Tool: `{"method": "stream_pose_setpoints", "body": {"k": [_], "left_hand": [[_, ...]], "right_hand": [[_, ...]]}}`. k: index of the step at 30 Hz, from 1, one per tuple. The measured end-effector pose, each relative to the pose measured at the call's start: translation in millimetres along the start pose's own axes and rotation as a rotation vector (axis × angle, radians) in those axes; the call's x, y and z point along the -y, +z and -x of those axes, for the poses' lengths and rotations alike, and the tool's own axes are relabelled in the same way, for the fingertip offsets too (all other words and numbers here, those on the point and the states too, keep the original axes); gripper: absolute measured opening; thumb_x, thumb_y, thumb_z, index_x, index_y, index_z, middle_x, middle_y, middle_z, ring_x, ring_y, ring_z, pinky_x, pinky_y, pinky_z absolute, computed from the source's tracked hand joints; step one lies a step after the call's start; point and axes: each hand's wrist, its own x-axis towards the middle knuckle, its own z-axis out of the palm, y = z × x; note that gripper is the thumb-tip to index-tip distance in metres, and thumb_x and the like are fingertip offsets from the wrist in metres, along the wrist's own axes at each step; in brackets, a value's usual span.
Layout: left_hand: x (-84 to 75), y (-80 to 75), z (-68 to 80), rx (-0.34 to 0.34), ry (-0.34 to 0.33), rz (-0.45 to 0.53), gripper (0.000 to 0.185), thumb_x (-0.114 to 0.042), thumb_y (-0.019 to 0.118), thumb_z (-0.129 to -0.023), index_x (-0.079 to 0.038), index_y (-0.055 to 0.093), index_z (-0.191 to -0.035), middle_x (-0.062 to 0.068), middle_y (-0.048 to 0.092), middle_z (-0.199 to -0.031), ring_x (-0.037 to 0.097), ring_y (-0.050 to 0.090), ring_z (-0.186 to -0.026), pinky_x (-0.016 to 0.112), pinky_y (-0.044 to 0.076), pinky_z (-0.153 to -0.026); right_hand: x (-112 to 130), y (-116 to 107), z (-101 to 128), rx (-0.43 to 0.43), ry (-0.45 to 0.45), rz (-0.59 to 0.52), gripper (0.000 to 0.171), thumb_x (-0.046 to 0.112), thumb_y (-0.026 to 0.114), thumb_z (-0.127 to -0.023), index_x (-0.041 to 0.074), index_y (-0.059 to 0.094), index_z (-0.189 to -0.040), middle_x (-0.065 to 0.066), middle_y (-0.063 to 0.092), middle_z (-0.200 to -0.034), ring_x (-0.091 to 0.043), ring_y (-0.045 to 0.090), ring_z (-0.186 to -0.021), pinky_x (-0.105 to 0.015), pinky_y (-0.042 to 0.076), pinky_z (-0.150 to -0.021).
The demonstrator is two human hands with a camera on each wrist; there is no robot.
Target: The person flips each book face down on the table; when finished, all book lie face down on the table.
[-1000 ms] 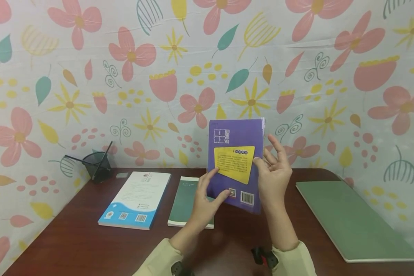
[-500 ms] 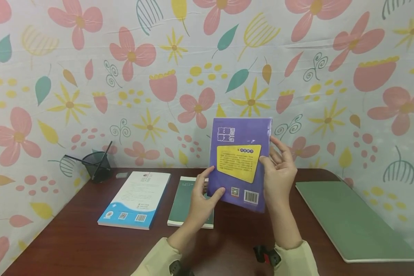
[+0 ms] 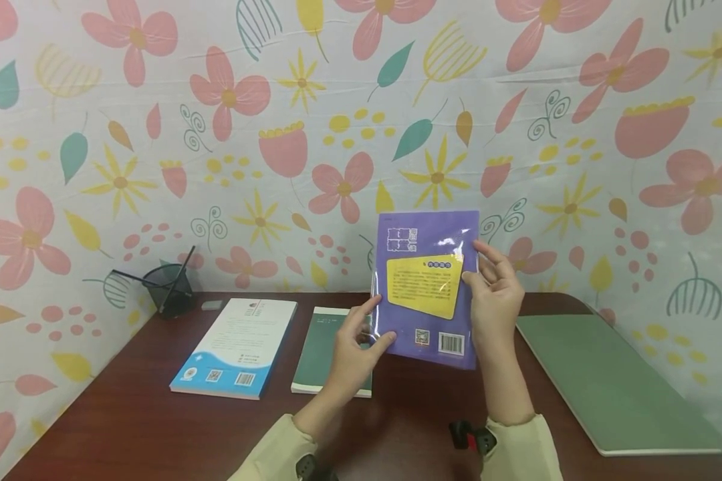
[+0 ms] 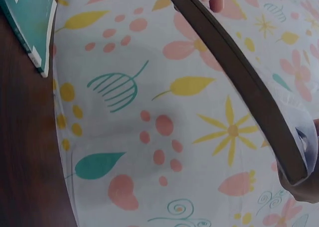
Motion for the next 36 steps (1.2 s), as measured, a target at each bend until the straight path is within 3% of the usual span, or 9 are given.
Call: {"method": "stream_pose_setpoints", "body": {"k": [3,8,16,23,25,28,32,34,36], "left_hand": [[1.9,1.9,-0.4,0.014,-0.017,0.004,0.058,-0.007,0.072,-0.078,-0.017,0.053,-0.132,0.011,0.057,-0.109,0.009,0.051,-0.069,0.015,0.045,-0.056],[6.7,4.9,-1.1,0.028,-0.027,-0.012,0.061,-0.004,0.074,-0.075,-0.014,0.053,-0.133,0.012,0.057,-0.109,0.017,0.048,-0.067,0.013,0.037,-0.055],[9.3,5.9,2.4,0.100,-0.049,-0.066,0.059,-0.011,0.074,-0.077,-0.011,0.053,-0.133,0.010,0.056,-0.106,0.000,0.050,-0.069,0.013,0.045,-0.060],[14.3,5.7,3.9,0.158,-0.096,-0.070,0.060,-0.011,0.073,-0.078,-0.014,0.051,-0.134,0.009,0.056,-0.107,-0.001,0.051,-0.072,0.014,0.047,-0.065],[16.7,5.7,3.9,0.174,-0.116,-0.080,0.061,-0.008,0.072,-0.078,-0.014,0.051,-0.134,0.008,0.056,-0.107,-0.001,0.052,-0.072,0.013,0.047,-0.065],[19.5,6.2,4.2,0.213,-0.154,-0.093,0.062,-0.002,0.070,-0.077,-0.014,0.051,-0.134,0.008,0.058,-0.107,0.000,0.052,-0.072,0.013,0.047,-0.063],[22.6,7.4,6.0,0.273,-0.196,-0.117,0.064,0.002,0.068,-0.075,-0.013,0.051,-0.135,0.008,0.059,-0.108,-0.001,0.052,-0.069,0.013,0.047,-0.061],[24.4,8.9,7.8,0.289,-0.210,-0.133,0.065,0.003,0.069,-0.074,-0.011,0.051,-0.134,0.009,0.060,-0.109,-0.001,0.051,-0.067,0.013,0.047,-0.060],[26.2,10.7,9.8,0.292,-0.222,-0.140,0.065,0.004,0.069,-0.072,-0.009,0.052,-0.134,0.010,0.060,-0.108,-0.001,0.051,-0.066,0.013,0.047,-0.059]], "right_hand": [[-2,-3,-5,0.011,0.011,0.024,0.045,-0.013,0.051,-0.083,0.011,0.063,-0.119,0.004,0.067,-0.107,-0.005,0.068,-0.078,-0.015,0.053,-0.057],[-6,-9,-12,0.051,0.038,0.071,0.046,-0.012,0.052,-0.083,0.013,0.062,-0.121,0.009,0.067,-0.102,-0.002,0.067,-0.078,-0.015,0.052,-0.057],[-14,-23,-23,0.202,0.059,0.181,0.055,-0.008,0.057,-0.083,0.018,0.055,-0.131,0.022,0.068,-0.095,0.003,0.067,-0.074,-0.014,0.051,-0.057],[-21,-38,-31,0.315,0.073,0.257,0.058,-0.005,0.059,-0.084,0.019,0.051,-0.135,0.023,0.069,-0.084,0.004,0.065,-0.069,-0.015,0.050,-0.055],[-24,-43,-35,0.340,0.087,0.321,0.059,-0.002,0.061,-0.084,0.019,0.048,-0.137,0.026,0.068,-0.085,0.005,0.064,-0.071,-0.015,0.050,-0.057],[-44,-59,-52,0.348,0.108,0.423,0.060,0.004,0.065,-0.083,0.022,0.048,-0.137,0.026,0.067,-0.088,0.005,0.062,-0.075,-0.016,0.049,-0.059],[-103,-93,-97,0.349,0.102,0.530,0.061,0.018,0.072,-0.080,0.034,0.049,-0.135,0.020,0.069,-0.101,0.001,0.062,-0.077,-0.020,0.050,-0.060],[-104,-94,-95,0.363,0.107,0.566,0.062,0.019,0.072,-0.081,0.032,0.048,-0.136,0.021,0.068,-0.099,0.003,0.062,-0.077,-0.019,0.050,-0.060],[-88,-86,-81,0.388,0.136,0.635,0.062,0.017,0.068,-0.084,0.027,0.044,-0.140,0.026,0.066,-0.093,0.006,0.060,-0.078,-0.018,0.049,-0.063]]}}
